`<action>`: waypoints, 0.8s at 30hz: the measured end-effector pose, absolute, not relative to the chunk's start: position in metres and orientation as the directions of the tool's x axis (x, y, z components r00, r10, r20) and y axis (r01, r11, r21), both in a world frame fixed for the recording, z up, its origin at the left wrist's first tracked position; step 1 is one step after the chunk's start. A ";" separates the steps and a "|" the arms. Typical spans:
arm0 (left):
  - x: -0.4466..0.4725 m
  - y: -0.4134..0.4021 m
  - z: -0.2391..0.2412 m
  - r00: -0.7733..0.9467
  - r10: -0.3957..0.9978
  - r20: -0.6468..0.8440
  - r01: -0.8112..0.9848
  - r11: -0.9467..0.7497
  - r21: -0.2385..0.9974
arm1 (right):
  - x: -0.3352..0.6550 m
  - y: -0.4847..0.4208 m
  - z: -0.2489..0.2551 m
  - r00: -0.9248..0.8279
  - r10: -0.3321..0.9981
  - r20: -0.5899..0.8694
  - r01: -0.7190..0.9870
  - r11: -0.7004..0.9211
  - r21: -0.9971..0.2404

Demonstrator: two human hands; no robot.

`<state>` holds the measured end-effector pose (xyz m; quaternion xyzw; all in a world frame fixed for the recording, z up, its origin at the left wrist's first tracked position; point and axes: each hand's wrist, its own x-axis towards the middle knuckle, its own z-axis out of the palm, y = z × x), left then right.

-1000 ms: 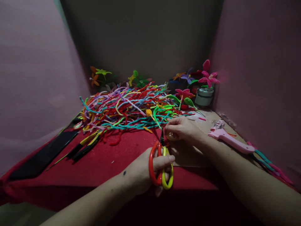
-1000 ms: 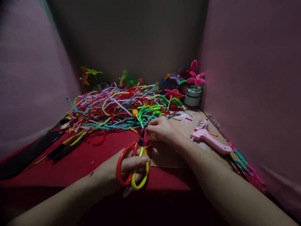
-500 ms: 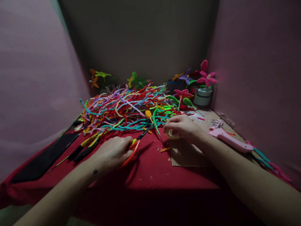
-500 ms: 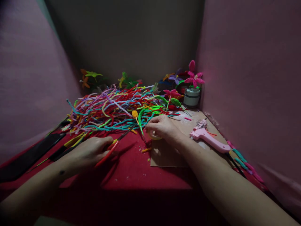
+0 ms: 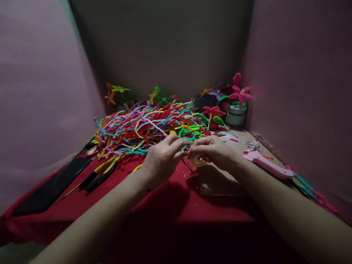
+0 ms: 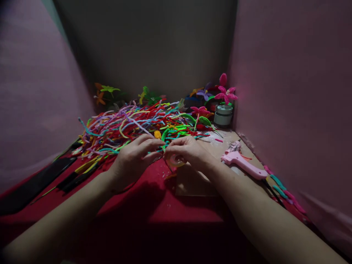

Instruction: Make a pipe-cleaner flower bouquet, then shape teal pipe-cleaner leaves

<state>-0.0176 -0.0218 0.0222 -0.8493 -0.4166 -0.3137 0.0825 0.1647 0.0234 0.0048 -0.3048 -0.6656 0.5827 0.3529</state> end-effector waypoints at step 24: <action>0.007 -0.029 0.020 0.113 0.993 0.034 0.356 -0.072 0.932 | 0.160 0.017 0.014 -0.488 0.833 0.262 0.035 0.318 -0.947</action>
